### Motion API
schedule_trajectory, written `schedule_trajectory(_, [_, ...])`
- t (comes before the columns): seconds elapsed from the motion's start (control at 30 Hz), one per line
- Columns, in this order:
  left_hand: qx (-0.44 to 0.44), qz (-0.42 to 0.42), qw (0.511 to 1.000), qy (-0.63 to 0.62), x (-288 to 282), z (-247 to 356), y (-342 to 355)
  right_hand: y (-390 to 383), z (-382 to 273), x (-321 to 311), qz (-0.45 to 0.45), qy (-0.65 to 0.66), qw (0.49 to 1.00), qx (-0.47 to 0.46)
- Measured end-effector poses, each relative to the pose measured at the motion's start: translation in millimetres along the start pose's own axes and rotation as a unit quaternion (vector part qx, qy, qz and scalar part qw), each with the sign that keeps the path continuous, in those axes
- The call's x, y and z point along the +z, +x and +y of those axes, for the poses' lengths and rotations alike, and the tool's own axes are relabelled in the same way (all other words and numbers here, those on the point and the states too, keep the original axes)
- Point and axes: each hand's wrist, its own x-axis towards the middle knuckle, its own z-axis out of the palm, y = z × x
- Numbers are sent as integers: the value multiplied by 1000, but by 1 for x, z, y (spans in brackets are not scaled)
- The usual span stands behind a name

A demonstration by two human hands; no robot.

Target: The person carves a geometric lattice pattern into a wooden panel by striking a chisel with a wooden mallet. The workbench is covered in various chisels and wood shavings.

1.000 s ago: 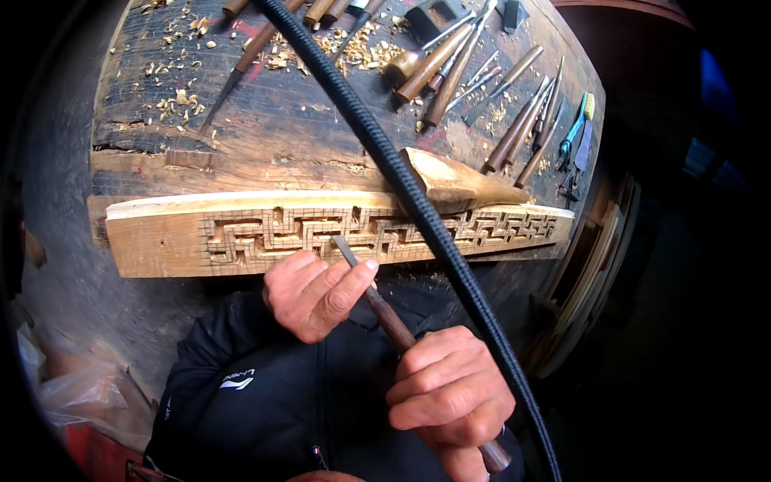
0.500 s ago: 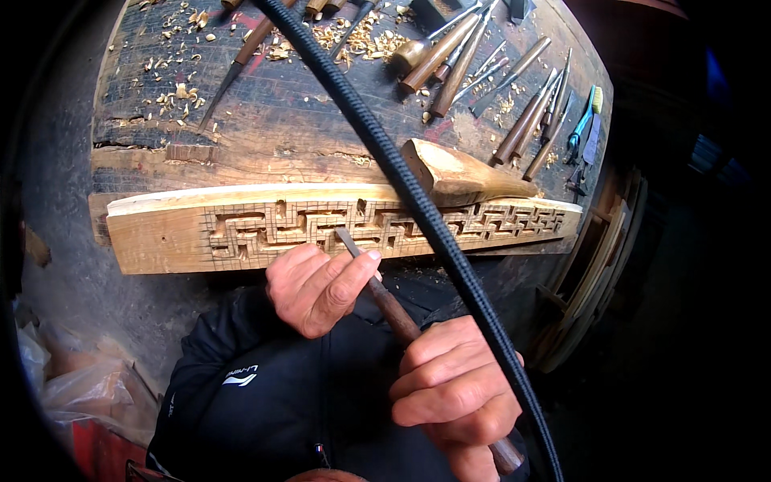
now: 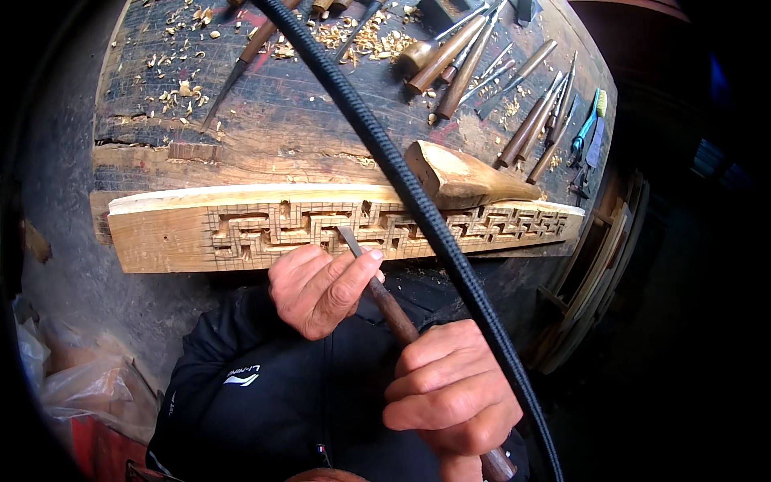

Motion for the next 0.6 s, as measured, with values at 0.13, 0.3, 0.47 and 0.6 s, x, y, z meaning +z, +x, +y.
schedule_trajectory(0.13, [-12, 16, 1000, -3, 3, 1, -1, 11, 4, -4, -21, 11, 1000, 8])
schedule_trajectory(0.3, [-27, 21, 999, -7, 1, 2, 4, 14, 9, 4, 14, -6, 1000, 7])
schedule_trajectory(0.47, [-50, 21, 998, -9, 0, 3, 6, 25, 11, 10, 15, -55, 998, 33])
schedule_trajectory(0.6, [-69, 22, 997, -2, 1, 5, 7, 32, 18, 10, 64, -34, 997, 42])
